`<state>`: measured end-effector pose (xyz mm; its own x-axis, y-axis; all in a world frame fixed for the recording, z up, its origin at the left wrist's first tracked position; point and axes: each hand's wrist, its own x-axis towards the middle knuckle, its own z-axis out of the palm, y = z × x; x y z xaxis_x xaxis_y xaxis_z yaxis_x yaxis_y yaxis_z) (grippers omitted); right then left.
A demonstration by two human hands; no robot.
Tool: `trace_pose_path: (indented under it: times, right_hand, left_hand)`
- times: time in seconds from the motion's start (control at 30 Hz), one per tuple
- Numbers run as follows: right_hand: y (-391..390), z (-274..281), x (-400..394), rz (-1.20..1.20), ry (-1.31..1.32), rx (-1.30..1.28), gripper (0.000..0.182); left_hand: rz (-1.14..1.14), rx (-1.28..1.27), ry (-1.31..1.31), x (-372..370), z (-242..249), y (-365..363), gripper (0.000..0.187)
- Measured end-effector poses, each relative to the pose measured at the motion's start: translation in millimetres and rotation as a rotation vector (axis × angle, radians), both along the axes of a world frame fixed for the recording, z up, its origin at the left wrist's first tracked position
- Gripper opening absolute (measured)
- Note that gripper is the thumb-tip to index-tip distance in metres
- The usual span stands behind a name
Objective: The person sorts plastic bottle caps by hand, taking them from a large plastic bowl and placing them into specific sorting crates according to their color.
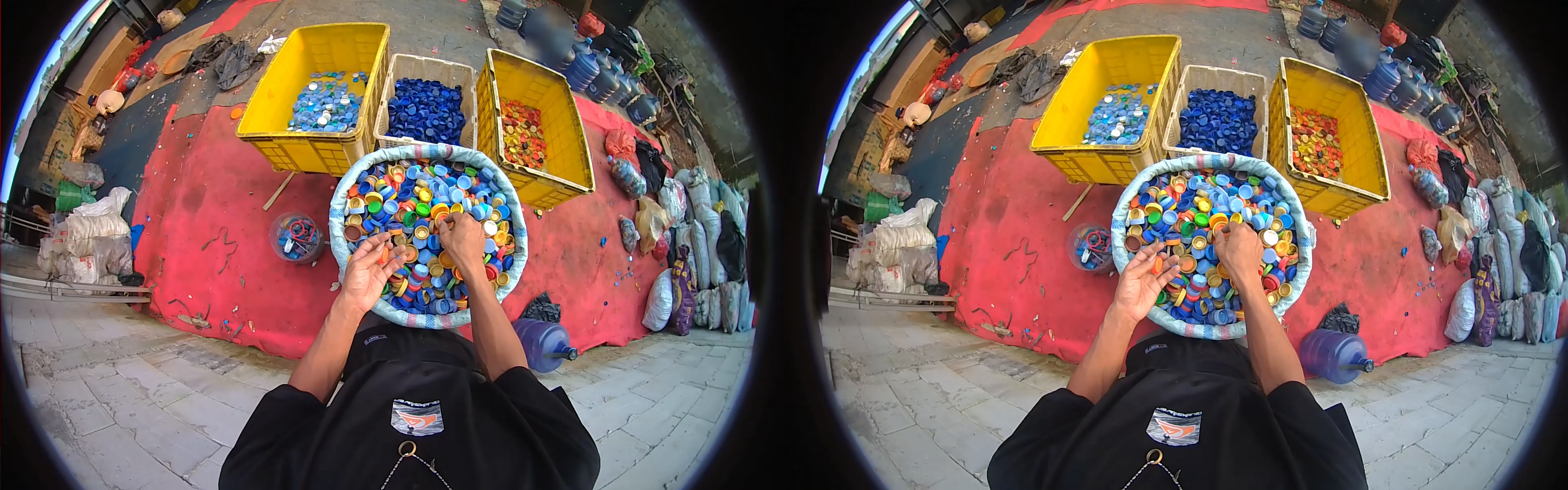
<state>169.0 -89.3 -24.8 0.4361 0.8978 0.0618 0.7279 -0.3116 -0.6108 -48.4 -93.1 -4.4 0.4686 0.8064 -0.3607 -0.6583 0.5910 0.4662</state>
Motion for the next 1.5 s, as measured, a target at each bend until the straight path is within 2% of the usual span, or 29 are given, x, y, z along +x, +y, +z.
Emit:
trace_pose_path:
  times: [0.2, 0.33, 0.43, 0.53, 0.63, 0.77, 0.93, 1.03, 1.07, 1.17, 1.2, 1.3, 1.43, 1.5]
  right_hand:
    - [0, -2, -4, 0.078, -0.159, 0.049, 0.019]
    - [-2, -8, -2, 0.113, -0.221, 0.090, 0.019]
    - [-6, -6, 3, 0.062, 0.037, 0.146, 0.018]
    - [-15, 11, 11, -0.104, 0.755, 0.071, 0.016]
    - [-29, 10, 25, -0.078, 1.641, 0.374, 0.012]
    - [-35, -1, 28, -0.120, 1.961, 0.381, 0.008]
    - [-35, 28, 9, -0.094, 2.146, 0.424, 0.006]
    - [-29, 11, 6, -0.177, 1.884, 0.375, 0.009]
    - [-29, -1, 9, -0.148, 1.651, 0.347, 0.007]
    - [-20, 5, 1, -0.097, 0.587, 0.132, 0.007]
    - [-18, 16, 4, -0.012, 0.311, 0.103, 0.014]
    - [-3, 6, 10, 0.161, 0.106, 0.232, 0.017]
    - [4, 11, 4, 0.183, -0.076, 0.027, 0.022]
    - [5, 10, 2, 0.203, -0.131, 0.016, 0.022]
  left_hand:
    - [0.000, 0.056, 0.250, 4, 6, -5, 0.022]
    - [-0.031, 0.018, 0.251, 6, 3, -4, 0.020]
    - [-0.041, -0.050, 0.170, 4, 5, -5, 0.019]
    - [-0.012, -0.050, 0.178, 5, 2, -4, 0.018]
    - [0.007, -0.039, 0.224, 7, 2, -2, 0.018]
    - [0.023, -0.069, 0.182, 20, -1, 4, 0.021]
    - [-0.060, -0.079, 0.142, 34, 3, 9, 0.029]
    - [-0.040, -0.077, 0.108, 39, -3, 12, 0.032]
    - [0.014, -0.102, 0.161, 42, -3, 12, 0.037]
    - [0.029, -0.135, 0.155, 33, -8, 16, 0.041]
    - [0.024, -0.153, 0.170, 30, -9, 15, 0.043]
    - [-0.005, -0.162, 0.193, 22, -6, 12, 0.043]
    - [0.024, -0.166, 0.223, 20, 4, 5, 0.027]
    - [0.051, -0.161, 0.189, 17, 0, 4, 0.020]
